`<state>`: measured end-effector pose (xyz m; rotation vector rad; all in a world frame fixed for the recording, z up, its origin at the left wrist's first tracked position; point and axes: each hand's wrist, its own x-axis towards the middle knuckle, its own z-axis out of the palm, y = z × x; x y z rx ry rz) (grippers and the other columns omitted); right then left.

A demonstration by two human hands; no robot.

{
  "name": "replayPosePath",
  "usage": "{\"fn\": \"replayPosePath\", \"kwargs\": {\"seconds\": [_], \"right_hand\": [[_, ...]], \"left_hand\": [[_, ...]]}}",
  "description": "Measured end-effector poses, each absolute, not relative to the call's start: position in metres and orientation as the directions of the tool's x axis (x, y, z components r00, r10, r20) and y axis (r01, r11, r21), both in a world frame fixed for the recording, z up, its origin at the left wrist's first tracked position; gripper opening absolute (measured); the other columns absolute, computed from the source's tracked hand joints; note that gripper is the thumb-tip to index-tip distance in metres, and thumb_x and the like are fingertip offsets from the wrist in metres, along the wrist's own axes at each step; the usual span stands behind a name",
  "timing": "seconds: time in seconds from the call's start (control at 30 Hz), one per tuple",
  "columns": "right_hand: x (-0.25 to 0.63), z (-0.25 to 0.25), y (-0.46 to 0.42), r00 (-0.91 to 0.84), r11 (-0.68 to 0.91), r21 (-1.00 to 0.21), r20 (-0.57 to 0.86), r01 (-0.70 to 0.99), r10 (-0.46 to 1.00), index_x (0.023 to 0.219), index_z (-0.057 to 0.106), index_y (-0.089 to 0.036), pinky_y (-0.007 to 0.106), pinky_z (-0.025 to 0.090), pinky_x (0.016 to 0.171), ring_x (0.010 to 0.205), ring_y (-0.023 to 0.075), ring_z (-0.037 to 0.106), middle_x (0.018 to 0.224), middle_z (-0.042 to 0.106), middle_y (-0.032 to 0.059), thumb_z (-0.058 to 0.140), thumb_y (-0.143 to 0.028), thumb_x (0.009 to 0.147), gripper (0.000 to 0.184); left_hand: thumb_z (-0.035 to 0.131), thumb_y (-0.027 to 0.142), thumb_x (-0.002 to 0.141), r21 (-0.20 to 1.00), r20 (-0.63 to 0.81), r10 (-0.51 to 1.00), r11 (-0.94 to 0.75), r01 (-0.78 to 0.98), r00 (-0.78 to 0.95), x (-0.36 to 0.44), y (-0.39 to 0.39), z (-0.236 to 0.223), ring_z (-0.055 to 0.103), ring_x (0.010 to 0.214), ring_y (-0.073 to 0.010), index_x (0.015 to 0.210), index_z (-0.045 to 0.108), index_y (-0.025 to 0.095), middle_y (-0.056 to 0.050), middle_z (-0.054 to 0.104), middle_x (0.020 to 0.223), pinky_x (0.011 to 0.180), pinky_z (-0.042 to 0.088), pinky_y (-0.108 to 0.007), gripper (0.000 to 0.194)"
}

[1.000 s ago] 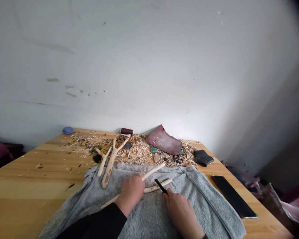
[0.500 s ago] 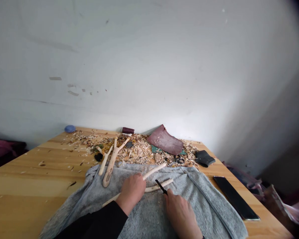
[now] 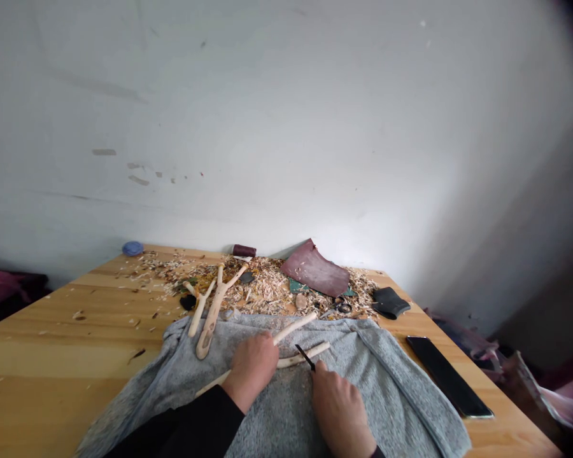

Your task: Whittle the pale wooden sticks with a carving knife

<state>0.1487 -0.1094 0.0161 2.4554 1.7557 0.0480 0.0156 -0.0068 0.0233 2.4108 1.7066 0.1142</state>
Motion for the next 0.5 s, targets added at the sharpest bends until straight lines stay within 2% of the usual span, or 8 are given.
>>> {"fn": "replayPosePath", "kwargs": {"seconds": [0.2,0.5], "right_hand": [[0.153,0.013,-0.106,0.29,-0.287,0.103,-0.012,0.952,0.957,0.105,0.068,-0.018,0.029,0.056,0.065,0.08,0.0232,0.074,0.084,0.074,0.0106,0.034,-0.008,0.097,0.037],[0.142,0.028,-0.102,0.307,-0.305,0.034,-0.119,0.952,0.944,0.107,0.068,-0.017,0.034,0.055,0.073,0.089,0.0251,0.073,0.093,0.075,0.0126,0.032,-0.003,0.094,0.041]], "left_hand": [[0.037,0.014,0.094,0.189,-0.044,0.942,-0.319,0.929,0.333,0.017,-0.007,0.022,0.074,0.091,-0.0302,0.103,0.069,0.01,-0.018,0.075,0.091,0.073,0.054,-0.036,0.034],[0.035,0.014,0.094,0.176,-0.037,0.942,-0.323,0.93,0.334,0.018,-0.007,0.021,0.073,0.091,-0.0285,0.105,0.068,0.01,-0.017,0.076,0.093,0.073,0.053,-0.034,0.035]]}}
